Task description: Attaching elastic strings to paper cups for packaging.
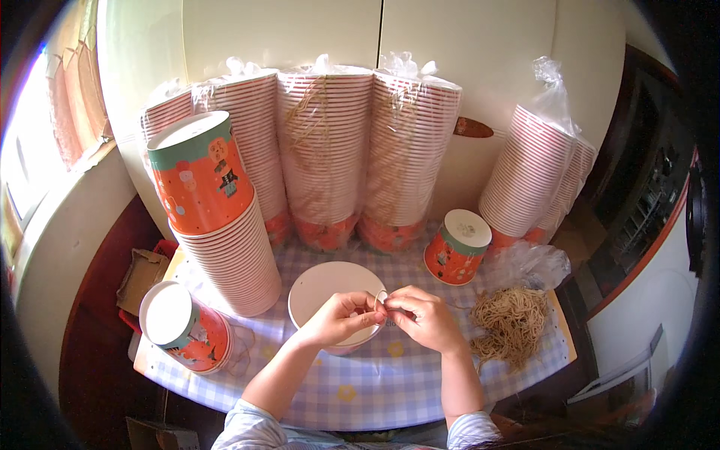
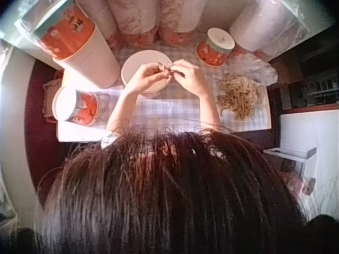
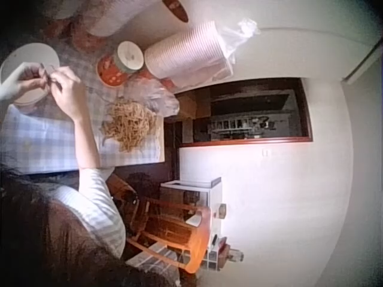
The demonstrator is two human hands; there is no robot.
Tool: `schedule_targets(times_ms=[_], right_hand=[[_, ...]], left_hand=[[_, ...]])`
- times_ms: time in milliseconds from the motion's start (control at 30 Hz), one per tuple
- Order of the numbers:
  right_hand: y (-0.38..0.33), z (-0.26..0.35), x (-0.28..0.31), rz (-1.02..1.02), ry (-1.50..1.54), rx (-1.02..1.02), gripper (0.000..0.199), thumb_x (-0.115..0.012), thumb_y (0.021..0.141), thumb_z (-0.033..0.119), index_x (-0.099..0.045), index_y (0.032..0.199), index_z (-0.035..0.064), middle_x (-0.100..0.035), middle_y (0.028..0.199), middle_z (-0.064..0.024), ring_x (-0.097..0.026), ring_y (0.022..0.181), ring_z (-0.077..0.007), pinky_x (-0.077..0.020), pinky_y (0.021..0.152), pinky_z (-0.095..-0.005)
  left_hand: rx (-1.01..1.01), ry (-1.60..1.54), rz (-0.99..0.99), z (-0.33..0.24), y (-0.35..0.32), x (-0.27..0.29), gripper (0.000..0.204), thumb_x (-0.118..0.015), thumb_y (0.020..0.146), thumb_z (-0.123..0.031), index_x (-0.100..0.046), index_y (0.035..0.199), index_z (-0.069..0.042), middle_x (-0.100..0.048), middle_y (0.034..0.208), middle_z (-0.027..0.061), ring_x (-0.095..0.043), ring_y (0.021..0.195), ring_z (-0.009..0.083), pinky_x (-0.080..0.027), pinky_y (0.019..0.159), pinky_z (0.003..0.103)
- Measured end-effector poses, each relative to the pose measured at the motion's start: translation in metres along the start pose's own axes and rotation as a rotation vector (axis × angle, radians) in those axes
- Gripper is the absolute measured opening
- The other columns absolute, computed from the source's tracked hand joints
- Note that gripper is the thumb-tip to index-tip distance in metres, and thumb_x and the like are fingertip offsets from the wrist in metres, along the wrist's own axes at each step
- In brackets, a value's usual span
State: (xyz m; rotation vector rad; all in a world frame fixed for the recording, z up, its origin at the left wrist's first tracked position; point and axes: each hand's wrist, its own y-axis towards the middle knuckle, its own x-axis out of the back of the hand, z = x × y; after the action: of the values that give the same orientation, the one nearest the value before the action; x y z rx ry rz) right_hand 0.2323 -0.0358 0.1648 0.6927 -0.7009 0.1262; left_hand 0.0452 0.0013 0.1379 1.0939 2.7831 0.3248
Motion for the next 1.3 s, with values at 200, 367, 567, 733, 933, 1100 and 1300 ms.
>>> schedule_targets(times_ms=[200, 367, 567, 733, 933, 1100, 1300], right_hand=[[0.001, 0.002, -0.002, -0.118, 0.041, -0.028, 0.009, -0.063, 0.071, 0.000, -0.060, 0.080, 0.0015, -0.059, 0.080, -0.0066, -0.057, 0.064, -0.0143, -0.0454, 0.054, -0.0245], [-0.001, 0.005, 0.004, -0.113, 0.036, -0.092, 0.008, -0.063, 0.071, 0.006, -0.058, 0.079, 0.0050, -0.059, 0.081, -0.0066, -0.060, 0.068, -0.0215, -0.0473, 0.057, -0.0289], [-0.004, 0.014, 0.007, -0.043, -0.064, -0.028, 0.009, -0.064, 0.069, 0.010, -0.059, 0.076, 0.0095, -0.059, 0.079, -0.0026, -0.060, 0.065, -0.0204, -0.0478, 0.055, -0.0294], [-0.007, 0.021, 0.004, 0.152, -0.117, 0.015, 0.006, -0.065, 0.070, 0.015, -0.062, 0.074, 0.0119, -0.058, 0.075, -0.0009, -0.060, 0.066, -0.0195, -0.0480, 0.054, -0.0306], [-0.007, 0.017, -0.005, 0.105, -0.143, 0.030, 0.009, -0.066, 0.072, 0.018, -0.063, 0.076, 0.0107, -0.059, 0.074, -0.0035, -0.060, 0.064, -0.0216, -0.0476, 0.054, -0.0310], [0.000, 0.015, -0.009, -0.008, -0.001, -0.140, 0.011, -0.065, 0.074, 0.016, -0.062, 0.081, 0.0074, -0.060, 0.076, -0.0068, -0.060, 0.063, -0.0243, -0.0475, 0.054, -0.0318], [-0.003, 0.003, -0.024, -0.059, -0.066, -0.088, 0.012, -0.065, 0.073, 0.013, -0.062, 0.082, 0.0064, -0.060, 0.077, -0.0080, -0.059, 0.063, -0.0253, -0.0474, 0.055, -0.0327]], left_hand=[[0.012, 0.037, -0.086, 0.003, 0.002, 0.002, 0.014, -0.056, 0.085, -0.012, -0.056, 0.088, 0.002, -0.062, 0.081, 0.0055, -0.058, 0.076, 0.0101, -0.045, 0.068, 0.023], [0.047, 0.156, -0.174, -0.001, 0.003, 0.003, 0.014, -0.056, 0.085, -0.011, -0.054, 0.086, 0.002, -0.063, 0.079, 0.0070, -0.059, 0.076, 0.0106, -0.045, 0.067, 0.023], [0.126, 0.155, -0.155, 0.008, 0.003, 0.011, 0.010, -0.056, 0.084, -0.008, -0.051, 0.084, 0.001, -0.062, 0.083, 0.0097, -0.060, 0.080, 0.0135, -0.047, 0.070, 0.024], [0.122, 0.045, -0.127, 0.008, 0.002, 0.013, 0.008, -0.056, 0.083, -0.004, -0.050, 0.083, 0.001, -0.062, 0.084, 0.0104, -0.059, 0.081, 0.0139, -0.047, 0.071, 0.024], [0.123, 0.200, -0.162, 0.000, 0.001, 0.008, 0.010, -0.060, 0.079, -0.004, -0.052, 0.081, 0.001, -0.062, 0.080, 0.0077, -0.058, 0.077, 0.0102, -0.047, 0.067, 0.022], [0.047, 0.412, -0.154, -0.002, 0.002, 0.007, 0.012, -0.063, 0.076, -0.006, -0.053, 0.081, 0.000, -0.059, 0.074, 0.0017, -0.052, 0.066, 0.0051, -0.042, 0.059, 0.018], [0.034, 0.287, -0.251, 0.008, 0.002, 0.006, 0.015, -0.063, 0.075, -0.009, -0.054, 0.082, 0.000, -0.061, 0.075, 0.0061, -0.057, 0.069, 0.0099, -0.045, 0.062, 0.023]])
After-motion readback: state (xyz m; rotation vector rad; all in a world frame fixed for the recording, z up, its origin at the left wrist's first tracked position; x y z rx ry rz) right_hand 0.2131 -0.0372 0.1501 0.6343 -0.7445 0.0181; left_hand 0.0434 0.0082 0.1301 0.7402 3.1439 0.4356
